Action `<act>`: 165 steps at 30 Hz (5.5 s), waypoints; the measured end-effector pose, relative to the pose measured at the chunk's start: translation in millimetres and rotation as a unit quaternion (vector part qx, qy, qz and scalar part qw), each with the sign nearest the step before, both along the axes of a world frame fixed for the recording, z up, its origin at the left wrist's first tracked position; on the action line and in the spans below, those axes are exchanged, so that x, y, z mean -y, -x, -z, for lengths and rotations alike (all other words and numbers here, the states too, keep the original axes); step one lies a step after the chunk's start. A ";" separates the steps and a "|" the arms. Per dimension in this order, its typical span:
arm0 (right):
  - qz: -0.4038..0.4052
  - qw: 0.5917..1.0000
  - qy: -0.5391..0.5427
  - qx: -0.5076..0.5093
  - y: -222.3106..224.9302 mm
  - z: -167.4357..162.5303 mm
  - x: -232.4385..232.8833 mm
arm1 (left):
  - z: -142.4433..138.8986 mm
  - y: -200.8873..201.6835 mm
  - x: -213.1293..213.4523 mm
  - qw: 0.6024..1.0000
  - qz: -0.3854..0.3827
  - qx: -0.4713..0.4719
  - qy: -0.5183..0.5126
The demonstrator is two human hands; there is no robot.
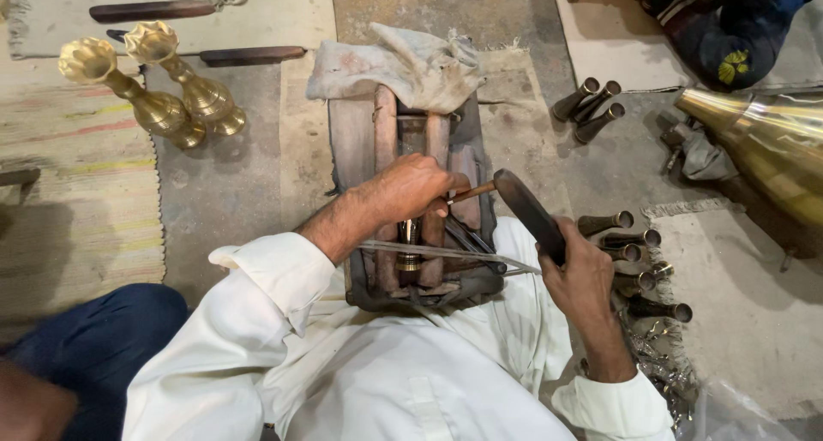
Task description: The person sits on the floor and uses a hammer and a small metal punch to emboss a decorative pattern onto a brass cylindrical object held in a wooden jig. They repeatedly strike the punch and rotate the object to continue the pattern.
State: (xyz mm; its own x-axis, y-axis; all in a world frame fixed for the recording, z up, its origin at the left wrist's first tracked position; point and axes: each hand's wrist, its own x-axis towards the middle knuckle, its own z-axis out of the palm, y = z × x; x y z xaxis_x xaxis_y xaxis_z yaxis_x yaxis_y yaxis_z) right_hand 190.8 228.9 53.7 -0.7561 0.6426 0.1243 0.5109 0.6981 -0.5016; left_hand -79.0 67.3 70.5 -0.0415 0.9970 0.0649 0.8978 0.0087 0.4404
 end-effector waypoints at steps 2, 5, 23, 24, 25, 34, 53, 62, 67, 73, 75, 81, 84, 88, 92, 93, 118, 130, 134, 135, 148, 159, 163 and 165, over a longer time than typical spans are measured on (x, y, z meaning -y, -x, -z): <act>0.012 1.000 -0.006 -0.013 0.8 -1.6 4.7 | -0.5 0.7 0.9 1.000 0.008 0.010 -0.010; 0.041 0.996 0.063 -0.041 -0.3 -2.3 11.8 | -0.5 1.8 2.9 0.999 0.014 0.030 0.002; -0.030 0.990 -0.074 -0.113 -11.7 1.2 14.7 | -4.7 6.9 20.3 0.999 0.047 0.014 -0.002; -0.005 0.987 -0.001 -0.161 -10.4 5.2 14.7 | -5.6 6.6 21.7 0.999 0.044 0.007 -0.011; 0.015 0.976 0.074 -0.205 -10.5 8.9 14.4 | -6.0 5.2 23.4 0.998 0.032 0.038 -0.026; 0.036 0.981 0.025 -0.189 -2.7 2.7 12.2 | -11.4 0.3 36.8 0.993 -0.028 0.111 -0.040; -0.176 0.960 -0.186 -0.112 54.0 -64.4 -3.5 | 27.3 -18.0 70.2 0.932 -0.168 0.220 -0.233; -0.305 0.895 -0.323 0.038 97.9 -138.0 5.5 | 47.6 -36.0 73.4 0.883 -0.252 0.268 -0.292; -0.299 0.885 -0.326 0.145 123.8 -151.9 13.4 | 60.1 -45.5 67.8 0.845 -0.322 0.321 -0.282; -0.334 0.926 -0.174 -0.013 143.7 -159.4 15.8 | 69.8 -53.5 67.8 0.825 -0.364 0.298 -0.313; -0.339 0.902 -0.260 0.067 145.2 -157.9 18.7 | 72.3 -55.9 68.2 0.819 -0.348 0.292 -0.351; -0.361 0.895 -0.251 0.070 132.5 -150.4 10.4 | 72.5 -52.1 67.9 0.753 -0.361 0.400 -0.379; -0.332 0.923 -0.167 0.097 123.0 -142.7 -0.4 | 63.3 -43.6 66.1 0.798 -0.365 0.363 -0.312; -0.287 0.950 -0.098 0.076 107.4 -120.7 -6.1 | 42.1 -32.9 62.7 0.887 -0.247 0.286 -0.267; -0.258 0.958 -0.116 -0.039 88.5 -99.3 -11.7 | 27.1 -31.4 61.9 0.920 -0.233 0.216 -0.230; -0.239 0.964 -0.104 -0.059 84.8 -95.8 -14.0 | 25.3 -32.2 61.8 0.924 -0.227 0.197 -0.236; -0.134 0.987 -0.085 -0.032 31.0 -57.1 -21.0 | 4.5 -13.5 44.2 0.975 -0.097 0.167 -0.106; -0.156 0.967 -0.173 -0.105 22.3 -58.0 -6.0 | 2.1 -11.7 50.1 0.979 -0.050 0.144 -0.135; -0.157 0.966 -0.180 -0.098 19.7 -57.7 0.6 | -1.4 -10.4 49.1 0.982 -0.027 0.129 -0.136; -0.158 0.966 -0.186 -0.086 18.2 -56.5 1.5 | -1.7 -11.0 49.6 0.983 -0.030 0.125 -0.132; -0.151 0.981 -0.053 -0.106 24.7 -40.9 -14.9 | 29.5 -25.0 70.9 0.901 -0.178 0.322 -0.230; -0.296 0.892 -0.336 0.056 102.7 -136.6 2.4 | 57.0 -46.4 73.1 0.855 -0.270 0.322 -0.305; -0.315 0.865 -0.386 0.064 127.2 -154.5 14.2 | 59.2 -54.4 70.2 0.843 -0.346 0.271 -0.309; -0.343 0.880 -0.323 0.056 135.9 -160.6 18.0 | 58.4 -59.1 71.4 0.832 -0.356 0.284 -0.316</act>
State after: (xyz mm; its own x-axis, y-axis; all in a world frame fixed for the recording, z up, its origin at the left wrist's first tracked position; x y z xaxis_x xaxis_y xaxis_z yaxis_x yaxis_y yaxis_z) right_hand 54.9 210.9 214.3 -0.9696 -0.1466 0.1959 -0.1201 0.9827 0.1411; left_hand -19.8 -4.1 12.1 -0.8104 0.4803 0.3355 0.4091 0.0540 0.9109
